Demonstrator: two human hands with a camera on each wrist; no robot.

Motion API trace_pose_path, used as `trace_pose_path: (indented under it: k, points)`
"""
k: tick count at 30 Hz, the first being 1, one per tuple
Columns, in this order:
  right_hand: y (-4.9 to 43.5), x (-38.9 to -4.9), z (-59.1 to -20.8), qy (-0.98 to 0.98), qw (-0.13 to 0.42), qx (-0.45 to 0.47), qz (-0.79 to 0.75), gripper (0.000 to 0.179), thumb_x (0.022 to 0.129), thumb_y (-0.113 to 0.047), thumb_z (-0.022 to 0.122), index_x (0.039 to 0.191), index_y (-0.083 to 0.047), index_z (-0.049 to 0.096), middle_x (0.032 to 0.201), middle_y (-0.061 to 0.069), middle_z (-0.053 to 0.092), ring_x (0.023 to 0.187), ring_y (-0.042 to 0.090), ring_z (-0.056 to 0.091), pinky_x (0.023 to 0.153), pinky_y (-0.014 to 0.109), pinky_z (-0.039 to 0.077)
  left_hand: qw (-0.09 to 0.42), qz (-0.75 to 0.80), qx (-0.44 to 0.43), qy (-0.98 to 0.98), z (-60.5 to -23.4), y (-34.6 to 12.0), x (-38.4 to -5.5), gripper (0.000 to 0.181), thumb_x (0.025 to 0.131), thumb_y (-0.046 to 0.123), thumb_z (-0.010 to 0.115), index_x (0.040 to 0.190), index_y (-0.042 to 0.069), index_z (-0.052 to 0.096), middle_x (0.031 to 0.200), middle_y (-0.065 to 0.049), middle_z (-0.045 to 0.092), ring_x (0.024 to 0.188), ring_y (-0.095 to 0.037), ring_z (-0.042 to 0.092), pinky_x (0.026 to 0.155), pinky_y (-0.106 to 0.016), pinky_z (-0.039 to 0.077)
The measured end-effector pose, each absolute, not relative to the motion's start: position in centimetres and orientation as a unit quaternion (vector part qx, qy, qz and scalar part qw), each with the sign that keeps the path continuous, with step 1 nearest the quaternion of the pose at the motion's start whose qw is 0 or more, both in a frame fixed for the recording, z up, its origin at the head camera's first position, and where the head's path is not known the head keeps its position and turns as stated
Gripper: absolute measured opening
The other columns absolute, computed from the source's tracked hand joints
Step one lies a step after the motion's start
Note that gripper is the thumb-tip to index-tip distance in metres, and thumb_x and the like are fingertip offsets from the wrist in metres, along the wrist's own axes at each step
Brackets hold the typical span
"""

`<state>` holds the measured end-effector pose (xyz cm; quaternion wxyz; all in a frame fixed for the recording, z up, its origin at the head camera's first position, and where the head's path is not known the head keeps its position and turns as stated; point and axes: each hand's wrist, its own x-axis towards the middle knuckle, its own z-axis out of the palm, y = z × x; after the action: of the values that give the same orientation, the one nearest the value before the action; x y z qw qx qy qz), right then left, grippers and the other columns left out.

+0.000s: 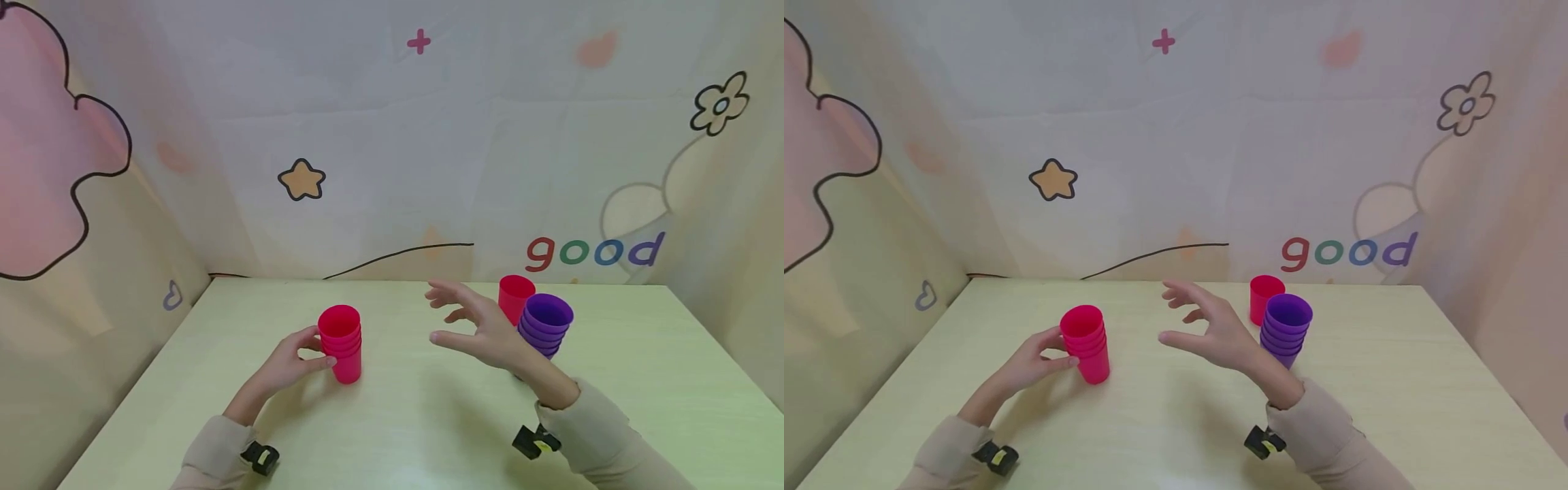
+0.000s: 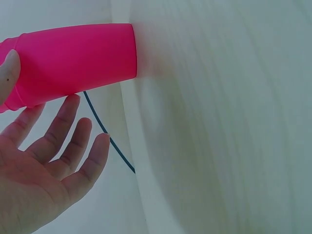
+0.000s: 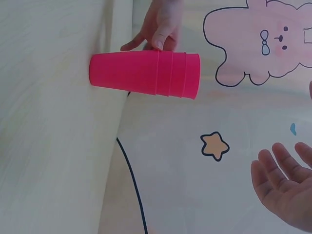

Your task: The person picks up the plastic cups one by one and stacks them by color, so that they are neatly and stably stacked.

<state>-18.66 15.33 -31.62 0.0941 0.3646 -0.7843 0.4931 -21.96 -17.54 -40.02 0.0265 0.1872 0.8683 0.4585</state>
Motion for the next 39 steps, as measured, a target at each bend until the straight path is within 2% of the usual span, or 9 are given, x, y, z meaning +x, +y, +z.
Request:
trace_pose_path:
  k: [8, 14, 20, 27, 33, 36, 39]
  points:
    - [17.9, -17.1, -30.7, -0.779, 0.15, 0.375, 0.48, 0.065, 0.073, 0.003, 0.07, 0.131, -0.005, 0.043, 0.117, 0.008, 0.057, 0.104, 0.021, 0.054, 0.077, 0.031, 0.049, 0.026, 0.454, 0.197, 0.869, -39.6, -17.5, -21.6, 0.044, 0.08, 0.021, 0.07, 0.12, 0.011, 0.055, 0.104, -0.005, 0.061, 0.099, -0.025, 0.054, 0.077, -0.042, 0.044]
    - [20.2, -15.6, -29.7, -0.806, 0.162, 0.335, 0.46, 0.068, 0.072, 0.003, 0.071, 0.133, -0.009, 0.042, 0.117, -0.002, 0.055, 0.105, 0.012, 0.053, 0.08, 0.025, 0.047, 0.025, 0.452, 0.187, 0.872, -39.5, -17.5, -21.5, 0.043, 0.079, 0.02, 0.071, 0.119, 0.012, 0.056, 0.103, -0.003, 0.061, 0.098, -0.024, 0.054, 0.076, -0.04, 0.044]
    - [22.3, -14.5, -29.3, -0.835, 0.176, 0.288, 0.434, 0.068, 0.073, 0.003, 0.07, 0.133, -0.01, 0.042, 0.117, -0.001, 0.055, 0.104, 0.004, 0.051, 0.08, 0.022, 0.046, 0.029, 0.452, 0.195, 0.87, -39.7, -17.5, -21.6, 0.044, 0.079, 0.021, 0.071, 0.119, 0.01, 0.056, 0.104, -0.005, 0.061, 0.098, -0.026, 0.054, 0.075, -0.042, 0.045]
    - [24.3, -14.0, -29.3, -0.842, 0.197, 0.271, 0.422, 0.067, 0.073, 0.008, 0.069, 0.132, -0.008, 0.043, 0.115, -0.01, 0.054, 0.102, 0.009, 0.053, 0.081, 0.016, 0.043, 0.027, 0.448, 0.179, 0.875, -39.7, -17.3, -21.6, 0.046, 0.078, 0.022, 0.072, 0.12, 0.013, 0.055, 0.103, -0.003, 0.061, 0.098, -0.024, 0.054, 0.077, -0.042, 0.044]
    - [25.7, -13.8, -29.7, -0.848, 0.221, 0.242, 0.416, 0.065, 0.07, 0.006, 0.072, 0.128, -0.004, 0.047, 0.114, -0.01, 0.056, 0.105, 0.003, 0.049, 0.081, 0.011, 0.039, 0.032, 0.456, 0.176, 0.872, -39.9, -17.3, -21.6, 0.047, 0.078, 0.022, 0.072, 0.12, 0.014, 0.055, 0.103, -0.002, 0.061, 0.099, -0.024, 0.053, 0.077, -0.043, 0.043]
    - [26.5, -13.9, -30.2, -0.867, 0.231, 0.206, 0.392, 0.065, 0.069, -0.001, 0.076, 0.127, -0.005, 0.048, 0.119, -0.004, 0.053, 0.107, -0.004, 0.043, 0.081, 0.008, 0.035, 0.031, 0.456, 0.175, 0.872, -39.9, -17.3, -21.6, 0.046, 0.078, 0.021, 0.072, 0.12, 0.014, 0.055, 0.103, -0.002, 0.061, 0.099, -0.024, 0.053, 0.077, -0.042, 0.044]
    - [27.2, -14.2, -31.0, -0.881, 0.227, 0.176, 0.375, 0.068, 0.068, -0.009, 0.078, 0.129, -0.006, 0.047, 0.125, 0.006, 0.049, 0.11, -0.009, 0.036, 0.081, 0.007, 0.032, 0.03, 0.456, 0.178, 0.871, -39.8, -17.2, -21.6, 0.046, 0.078, 0.021, 0.072, 0.12, 0.012, 0.055, 0.105, -0.004, 0.06, 0.099, -0.026, 0.053, 0.076, -0.041, 0.045]
